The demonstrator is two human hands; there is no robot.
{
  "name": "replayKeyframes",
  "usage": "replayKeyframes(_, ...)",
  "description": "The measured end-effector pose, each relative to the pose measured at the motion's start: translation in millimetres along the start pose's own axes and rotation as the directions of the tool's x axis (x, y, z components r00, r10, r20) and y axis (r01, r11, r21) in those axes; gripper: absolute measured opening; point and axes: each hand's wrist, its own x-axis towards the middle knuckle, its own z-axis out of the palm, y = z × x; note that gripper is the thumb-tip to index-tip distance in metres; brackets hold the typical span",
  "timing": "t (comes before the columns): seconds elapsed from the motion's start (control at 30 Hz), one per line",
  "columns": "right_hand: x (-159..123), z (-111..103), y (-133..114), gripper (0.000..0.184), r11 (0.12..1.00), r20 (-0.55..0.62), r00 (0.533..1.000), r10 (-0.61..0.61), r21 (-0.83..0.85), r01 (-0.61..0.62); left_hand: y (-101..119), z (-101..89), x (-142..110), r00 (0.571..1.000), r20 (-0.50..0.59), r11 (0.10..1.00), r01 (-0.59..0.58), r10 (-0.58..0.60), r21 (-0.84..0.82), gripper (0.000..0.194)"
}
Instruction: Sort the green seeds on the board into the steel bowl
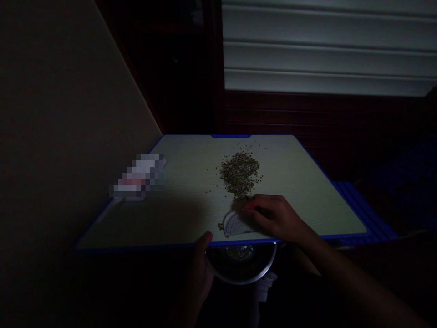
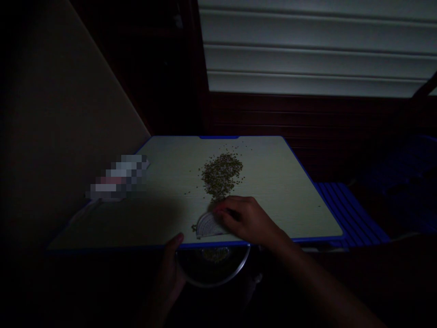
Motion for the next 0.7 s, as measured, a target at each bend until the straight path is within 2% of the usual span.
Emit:
replayKeyframes(0.2,-0.8,-1.0,-0.9,0.015,1.0,0.003,1.0,0.001,0.007,-0.001,1.6,1.2,-3.2,0.999,-0.002,0.999,0.039,-0.039,0.0,0.014)
replayKeyframes(0.4,-1.3,-2.6,-1.2,0.014,1.0,0.025,1.0,0.004,0.014,-0.004,1.5,0.2,-1.8,0.999,-0.053,1.0,-0.011,0.011,0.01,0.018)
replayKeyframes(0.7,-2.9,-3.0,-0.9,0.014,0.998,0.032,0.999,-0.043,0.046,0.042,-0.2,-2.8,0.9,1.0,-0.014,1.0,-0.026,0.026,0.01,0.026)
